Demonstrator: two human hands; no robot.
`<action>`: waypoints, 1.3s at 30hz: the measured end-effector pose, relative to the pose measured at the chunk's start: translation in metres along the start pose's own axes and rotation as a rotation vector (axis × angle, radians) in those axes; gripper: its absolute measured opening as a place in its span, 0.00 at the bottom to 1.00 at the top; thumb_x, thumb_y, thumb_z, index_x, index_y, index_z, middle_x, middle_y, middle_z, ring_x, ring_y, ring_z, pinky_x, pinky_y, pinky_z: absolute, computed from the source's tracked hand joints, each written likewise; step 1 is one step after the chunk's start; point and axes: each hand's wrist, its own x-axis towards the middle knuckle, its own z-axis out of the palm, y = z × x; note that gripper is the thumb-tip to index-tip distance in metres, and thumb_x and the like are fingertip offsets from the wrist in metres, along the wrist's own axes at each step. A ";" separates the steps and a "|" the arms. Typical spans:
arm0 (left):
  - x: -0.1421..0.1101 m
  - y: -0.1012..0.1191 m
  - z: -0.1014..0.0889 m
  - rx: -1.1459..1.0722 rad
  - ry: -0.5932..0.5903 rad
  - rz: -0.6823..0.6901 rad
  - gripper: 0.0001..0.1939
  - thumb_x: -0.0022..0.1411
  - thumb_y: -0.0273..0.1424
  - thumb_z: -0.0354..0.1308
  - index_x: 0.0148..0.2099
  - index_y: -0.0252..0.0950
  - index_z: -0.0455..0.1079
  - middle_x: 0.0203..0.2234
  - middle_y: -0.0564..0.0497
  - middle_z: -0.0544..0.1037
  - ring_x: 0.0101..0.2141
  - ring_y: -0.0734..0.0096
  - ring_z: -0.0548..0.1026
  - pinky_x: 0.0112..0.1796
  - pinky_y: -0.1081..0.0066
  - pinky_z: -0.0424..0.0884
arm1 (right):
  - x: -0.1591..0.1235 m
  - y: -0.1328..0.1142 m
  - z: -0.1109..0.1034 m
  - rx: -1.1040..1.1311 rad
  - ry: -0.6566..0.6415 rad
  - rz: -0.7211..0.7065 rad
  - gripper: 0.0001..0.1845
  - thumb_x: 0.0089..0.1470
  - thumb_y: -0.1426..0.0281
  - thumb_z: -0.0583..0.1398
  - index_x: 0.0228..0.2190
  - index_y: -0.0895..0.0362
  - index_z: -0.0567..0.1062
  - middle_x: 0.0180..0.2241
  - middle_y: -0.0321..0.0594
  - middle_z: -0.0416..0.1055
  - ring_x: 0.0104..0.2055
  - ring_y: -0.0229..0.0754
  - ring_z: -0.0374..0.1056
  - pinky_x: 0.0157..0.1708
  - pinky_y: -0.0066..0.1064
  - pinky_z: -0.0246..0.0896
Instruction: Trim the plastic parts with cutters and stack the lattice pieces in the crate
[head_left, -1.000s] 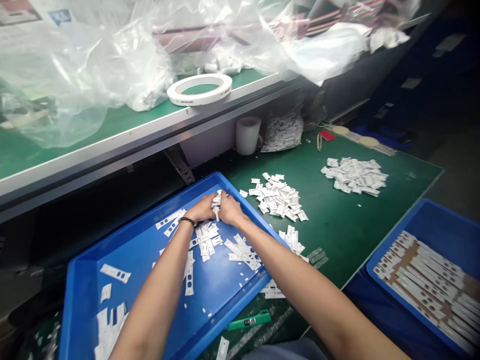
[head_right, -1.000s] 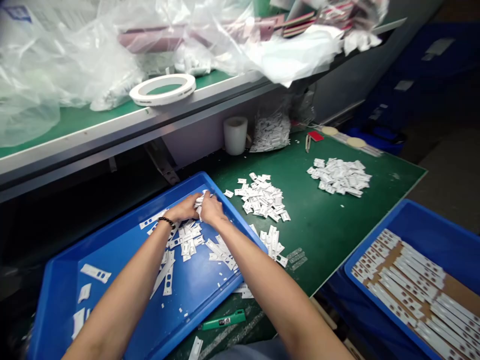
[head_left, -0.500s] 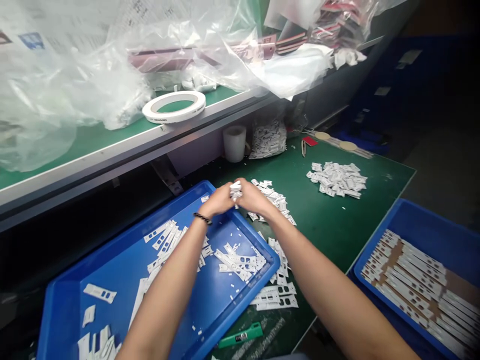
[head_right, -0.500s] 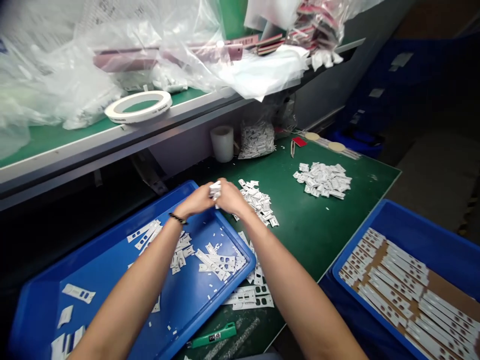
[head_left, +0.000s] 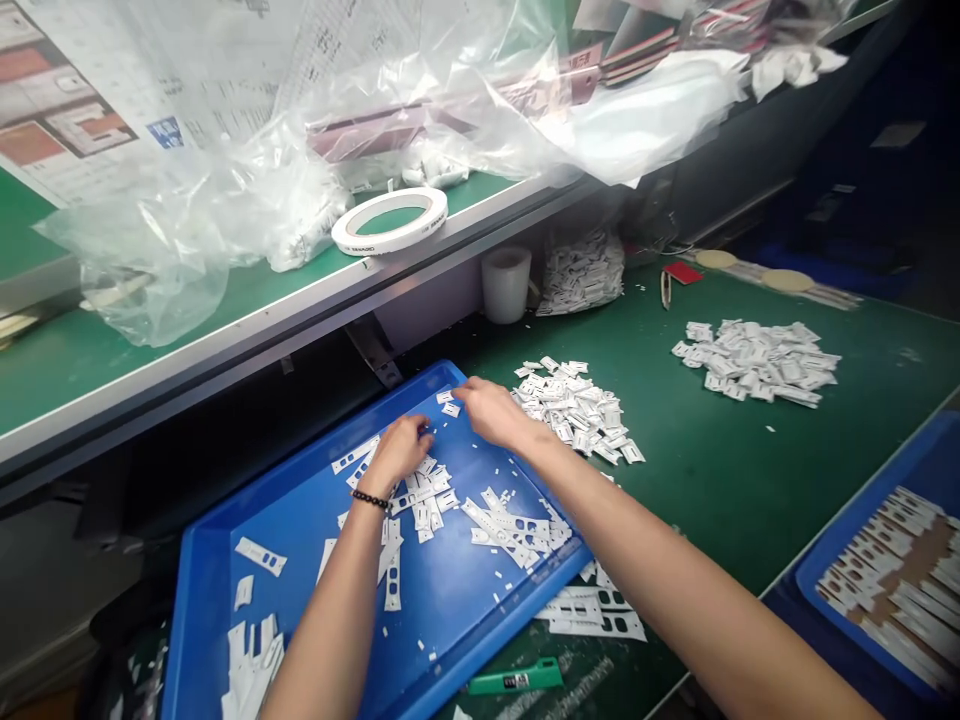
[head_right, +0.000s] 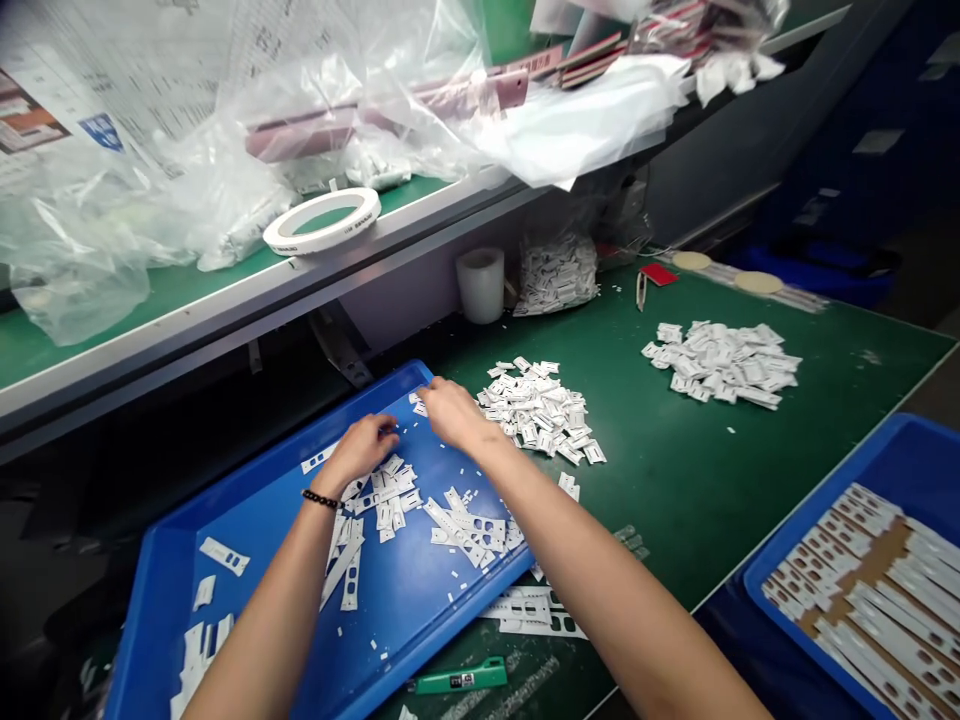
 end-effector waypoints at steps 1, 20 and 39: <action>-0.009 -0.008 0.006 0.025 -0.025 -0.004 0.19 0.62 0.31 0.51 0.54 0.32 0.69 0.47 0.39 0.74 0.48 0.56 0.72 0.50 0.63 0.66 | 0.013 -0.012 0.006 -0.024 -0.034 -0.039 0.26 0.57 0.80 0.47 0.57 0.58 0.65 0.54 0.51 0.63 0.53 0.47 0.63 0.53 0.34 0.57; -0.043 -0.016 0.036 -0.023 -0.113 0.083 0.18 0.63 0.28 0.45 0.49 0.36 0.73 0.41 0.42 0.72 0.41 0.60 0.73 0.45 0.65 0.68 | 0.033 -0.021 0.050 0.836 -0.034 0.054 0.17 0.48 0.71 0.57 0.43 0.56 0.65 0.35 0.41 0.71 0.37 0.42 0.71 0.36 0.33 0.67; -0.067 -0.074 0.037 -1.395 0.274 -0.512 0.12 0.47 0.24 0.58 0.37 0.33 0.72 0.21 0.54 0.69 0.17 0.82 0.61 0.17 0.80 0.51 | -0.049 -0.090 0.079 0.164 -0.352 -0.261 0.16 0.53 0.65 0.62 0.43 0.60 0.75 0.39 0.53 0.76 0.44 0.53 0.72 0.42 0.36 0.61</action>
